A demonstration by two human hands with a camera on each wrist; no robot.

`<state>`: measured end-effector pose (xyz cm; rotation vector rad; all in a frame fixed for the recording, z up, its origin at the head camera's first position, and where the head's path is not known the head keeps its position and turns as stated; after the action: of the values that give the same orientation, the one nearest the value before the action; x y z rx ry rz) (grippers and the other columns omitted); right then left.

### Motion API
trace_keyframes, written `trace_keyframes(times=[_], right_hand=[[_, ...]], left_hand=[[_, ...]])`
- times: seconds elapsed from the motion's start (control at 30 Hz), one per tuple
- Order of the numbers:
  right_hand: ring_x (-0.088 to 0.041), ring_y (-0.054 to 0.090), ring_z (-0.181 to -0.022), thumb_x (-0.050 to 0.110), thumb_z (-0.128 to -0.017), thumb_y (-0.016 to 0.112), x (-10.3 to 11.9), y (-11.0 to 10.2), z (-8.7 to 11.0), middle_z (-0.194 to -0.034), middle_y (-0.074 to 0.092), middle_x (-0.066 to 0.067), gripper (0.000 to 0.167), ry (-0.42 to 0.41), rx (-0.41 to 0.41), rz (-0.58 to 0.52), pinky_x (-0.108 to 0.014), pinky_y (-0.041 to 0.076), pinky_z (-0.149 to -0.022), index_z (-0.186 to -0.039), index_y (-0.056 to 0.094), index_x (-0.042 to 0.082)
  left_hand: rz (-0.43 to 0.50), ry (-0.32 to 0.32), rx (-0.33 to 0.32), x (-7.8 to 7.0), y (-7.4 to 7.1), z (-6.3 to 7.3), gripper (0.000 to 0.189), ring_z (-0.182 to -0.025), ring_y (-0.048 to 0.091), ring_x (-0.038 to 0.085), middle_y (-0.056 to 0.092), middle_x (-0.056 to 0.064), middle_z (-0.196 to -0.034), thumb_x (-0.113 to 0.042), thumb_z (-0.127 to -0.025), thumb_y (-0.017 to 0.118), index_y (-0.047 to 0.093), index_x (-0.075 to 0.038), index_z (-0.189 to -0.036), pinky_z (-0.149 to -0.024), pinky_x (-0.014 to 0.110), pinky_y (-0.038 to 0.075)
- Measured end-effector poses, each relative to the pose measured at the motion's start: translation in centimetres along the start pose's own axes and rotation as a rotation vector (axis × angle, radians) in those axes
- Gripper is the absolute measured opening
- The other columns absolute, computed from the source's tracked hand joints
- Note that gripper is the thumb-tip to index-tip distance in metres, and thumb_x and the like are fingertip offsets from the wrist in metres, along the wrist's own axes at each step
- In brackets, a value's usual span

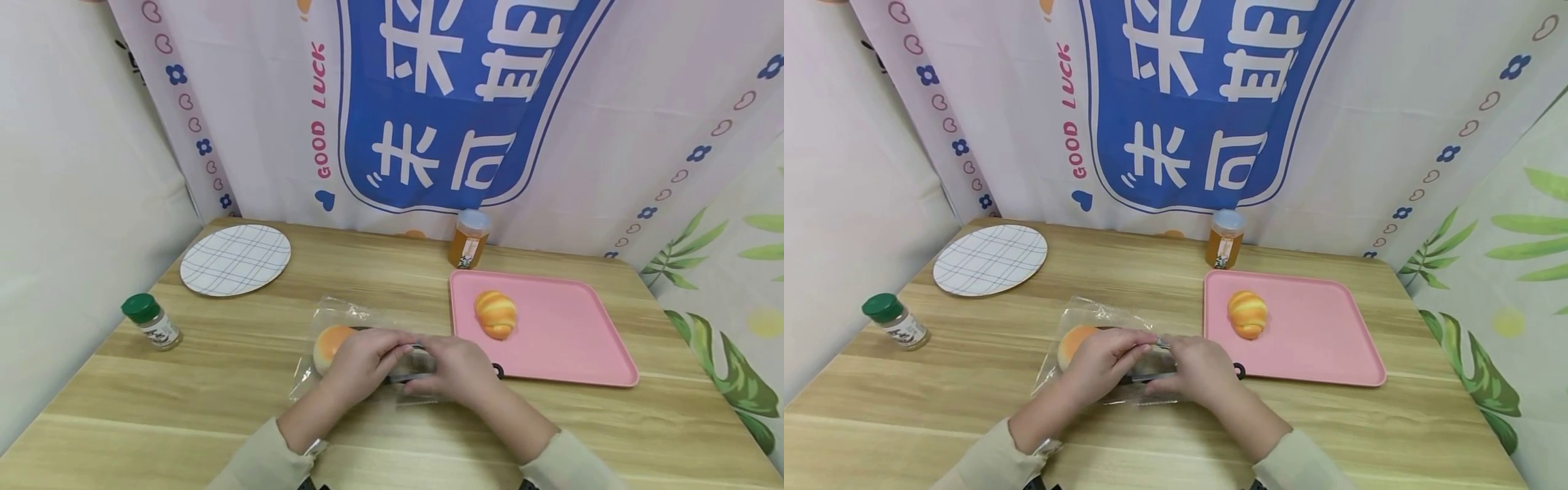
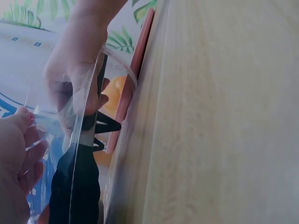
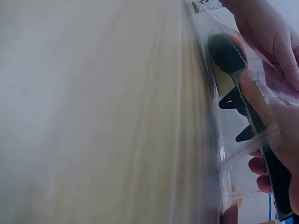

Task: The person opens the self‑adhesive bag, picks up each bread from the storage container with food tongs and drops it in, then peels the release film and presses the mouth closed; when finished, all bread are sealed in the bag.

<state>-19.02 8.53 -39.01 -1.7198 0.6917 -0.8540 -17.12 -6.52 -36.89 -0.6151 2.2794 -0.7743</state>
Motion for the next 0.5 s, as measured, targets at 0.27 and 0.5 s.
trace_keyframes(times=[0.27, 0.5], right_hand=[[-0.017, 0.071, -0.101, 0.062, -0.065, 0.08, 0.8, 0.2, -0.3, -0.115, 0.073, 0.0, 0.077, 0.013, -0.015, 0.044, -0.035, 0.06, -0.079, -0.129, 0.064, 0.022], [-0.022, 0.069, -0.103, 0.067, -0.063, 0.078, 1.1, 0.2, -0.4, -0.113, 0.074, -0.003, 0.083, -0.003, 0.008, 0.112, -0.038, 0.059, -0.08, -0.127, 0.064, 0.016]], left_hand=[[0.022, -0.017, 0.018, 0.0, 0.2, 0.0, 0.012, -0.094, 0.072, 0.014, 0.077, -0.002, -0.099, -0.018, -0.09, 0.07, 0.075, -0.015, -0.1, -0.084, 0.031, 0.059], [0.094, -0.119, 0.052, 1.3, 0.7, 0.3, 0.015, -0.097, 0.072, 0.014, 0.076, -0.003, -0.103, -0.02, -0.092, 0.068, 0.075, -0.016, -0.104, -0.087, 0.031, 0.059]])
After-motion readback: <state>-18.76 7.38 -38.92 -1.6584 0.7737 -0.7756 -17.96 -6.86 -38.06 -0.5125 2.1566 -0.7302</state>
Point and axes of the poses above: each hand's wrist, its own z-axis away from the middle knuckle, its own y-axis out of the palm, x = y × z, the point moved 5 cm from there along -z, towards the middle knuckle
